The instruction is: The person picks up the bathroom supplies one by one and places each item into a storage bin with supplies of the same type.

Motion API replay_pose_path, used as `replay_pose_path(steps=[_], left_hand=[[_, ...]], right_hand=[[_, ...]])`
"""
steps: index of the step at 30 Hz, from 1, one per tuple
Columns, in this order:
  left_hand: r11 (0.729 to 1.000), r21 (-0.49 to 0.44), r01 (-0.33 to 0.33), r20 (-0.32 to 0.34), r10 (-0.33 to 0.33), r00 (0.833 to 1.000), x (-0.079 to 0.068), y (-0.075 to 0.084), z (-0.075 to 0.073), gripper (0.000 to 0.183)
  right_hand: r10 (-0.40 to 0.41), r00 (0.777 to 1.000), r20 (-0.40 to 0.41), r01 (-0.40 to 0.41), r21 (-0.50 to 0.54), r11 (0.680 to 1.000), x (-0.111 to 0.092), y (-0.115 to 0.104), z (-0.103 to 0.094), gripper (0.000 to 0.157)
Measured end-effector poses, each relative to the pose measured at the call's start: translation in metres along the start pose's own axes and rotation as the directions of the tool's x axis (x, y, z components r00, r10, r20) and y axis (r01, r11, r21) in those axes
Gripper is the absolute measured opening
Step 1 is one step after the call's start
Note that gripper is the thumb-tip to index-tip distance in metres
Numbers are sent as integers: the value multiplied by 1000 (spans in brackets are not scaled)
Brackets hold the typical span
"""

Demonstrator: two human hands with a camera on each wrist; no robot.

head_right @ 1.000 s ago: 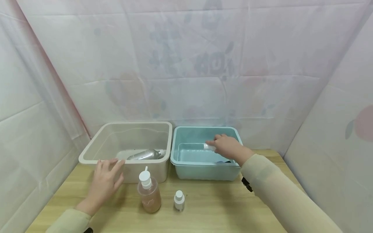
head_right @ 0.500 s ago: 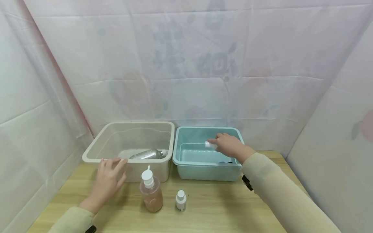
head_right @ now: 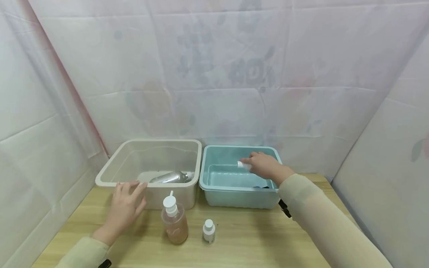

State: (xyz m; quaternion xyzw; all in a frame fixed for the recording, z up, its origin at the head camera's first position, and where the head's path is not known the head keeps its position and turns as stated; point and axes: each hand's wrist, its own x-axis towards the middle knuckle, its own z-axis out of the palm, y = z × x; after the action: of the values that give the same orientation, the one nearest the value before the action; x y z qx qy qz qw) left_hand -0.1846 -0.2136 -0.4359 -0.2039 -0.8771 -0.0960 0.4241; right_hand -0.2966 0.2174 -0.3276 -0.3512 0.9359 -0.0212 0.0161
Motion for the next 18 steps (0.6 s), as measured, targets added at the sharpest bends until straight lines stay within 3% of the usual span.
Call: replay_pose_path(steps=[7, 18], left_hand=[[1000, 7, 10, 1, -10, 1000, -6, 0, -3, 41], [1000, 7, 2, -3, -2, 1000, -2, 0, 0, 40]], right_hand=[[-22, 1000, -10, 22, 6, 1000, 3, 0, 3, 49], [-23, 1000, -19, 23, 10, 1000, 6, 7, 2, 51]])
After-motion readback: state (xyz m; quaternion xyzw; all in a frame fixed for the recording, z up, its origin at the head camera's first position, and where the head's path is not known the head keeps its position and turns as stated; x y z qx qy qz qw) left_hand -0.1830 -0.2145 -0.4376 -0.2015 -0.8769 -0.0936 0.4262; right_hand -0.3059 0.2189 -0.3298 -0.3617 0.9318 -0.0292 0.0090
